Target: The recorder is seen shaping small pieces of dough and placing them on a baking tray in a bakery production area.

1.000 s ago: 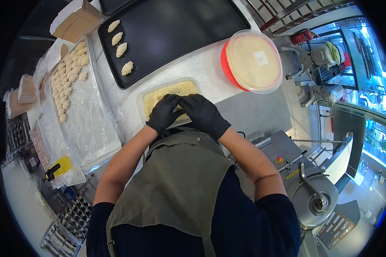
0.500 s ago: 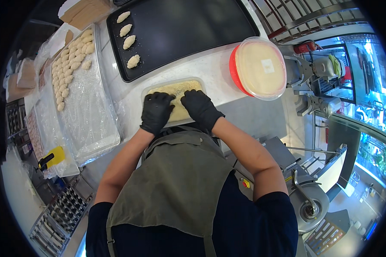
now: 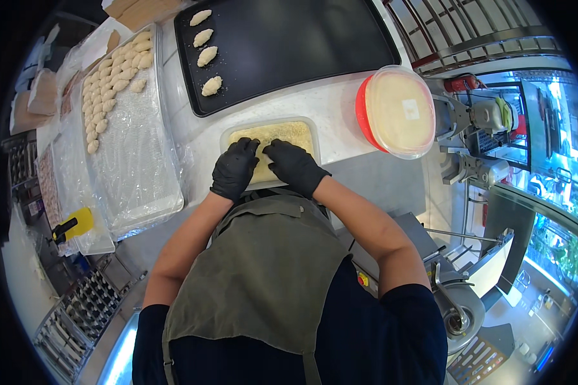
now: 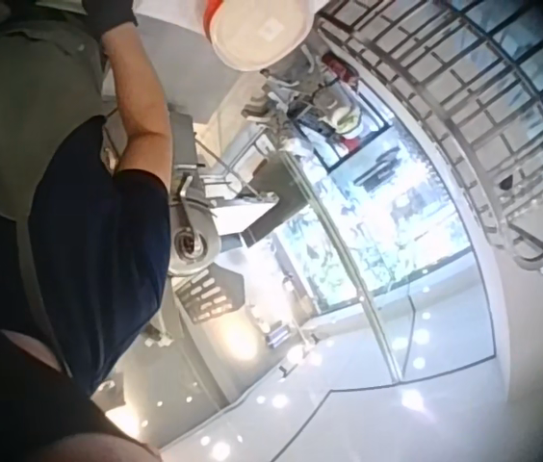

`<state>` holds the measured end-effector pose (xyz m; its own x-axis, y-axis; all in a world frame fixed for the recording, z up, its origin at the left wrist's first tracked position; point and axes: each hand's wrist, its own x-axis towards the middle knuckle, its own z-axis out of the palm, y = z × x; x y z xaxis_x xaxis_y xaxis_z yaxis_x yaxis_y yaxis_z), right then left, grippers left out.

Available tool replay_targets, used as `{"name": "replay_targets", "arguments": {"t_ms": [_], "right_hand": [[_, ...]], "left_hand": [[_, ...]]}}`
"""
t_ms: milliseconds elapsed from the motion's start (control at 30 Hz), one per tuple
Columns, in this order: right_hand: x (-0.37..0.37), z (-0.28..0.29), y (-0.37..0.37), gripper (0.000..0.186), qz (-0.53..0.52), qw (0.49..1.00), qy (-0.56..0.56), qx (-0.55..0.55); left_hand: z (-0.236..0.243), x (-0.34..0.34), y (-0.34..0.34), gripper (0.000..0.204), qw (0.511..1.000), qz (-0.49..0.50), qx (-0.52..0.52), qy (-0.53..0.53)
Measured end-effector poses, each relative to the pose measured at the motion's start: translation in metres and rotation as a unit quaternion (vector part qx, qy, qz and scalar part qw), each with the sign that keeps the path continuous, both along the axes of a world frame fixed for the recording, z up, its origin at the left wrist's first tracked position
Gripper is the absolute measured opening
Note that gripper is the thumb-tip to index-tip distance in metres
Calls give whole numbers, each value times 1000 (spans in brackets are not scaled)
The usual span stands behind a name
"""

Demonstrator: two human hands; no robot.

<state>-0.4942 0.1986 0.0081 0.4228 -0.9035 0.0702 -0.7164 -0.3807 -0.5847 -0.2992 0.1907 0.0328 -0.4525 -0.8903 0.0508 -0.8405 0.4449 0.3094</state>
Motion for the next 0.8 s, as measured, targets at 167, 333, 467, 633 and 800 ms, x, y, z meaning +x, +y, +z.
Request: {"name": "replay_targets", "arguments": {"t_ms": [167,333,467,633,800], "right_hand": [[6,7,3,27,-47,997,-42,54],[17,4,7,29,-27,994,-53,94],[27,12,11,31,-59,991,27,114],[22,24,2,34,-81,954,-73,281],[-7,27,-7,36,-153,752,-352,536]], "left_hand": [[9,6,0,40,998,5,-59,34],[17,19,2,38,987,19,-111,113],[9,20,5,39,976,26,-113,183],[6,22,6,36,961,44,-87,258],[21,18,16,51,929,63,-44,361]]}}
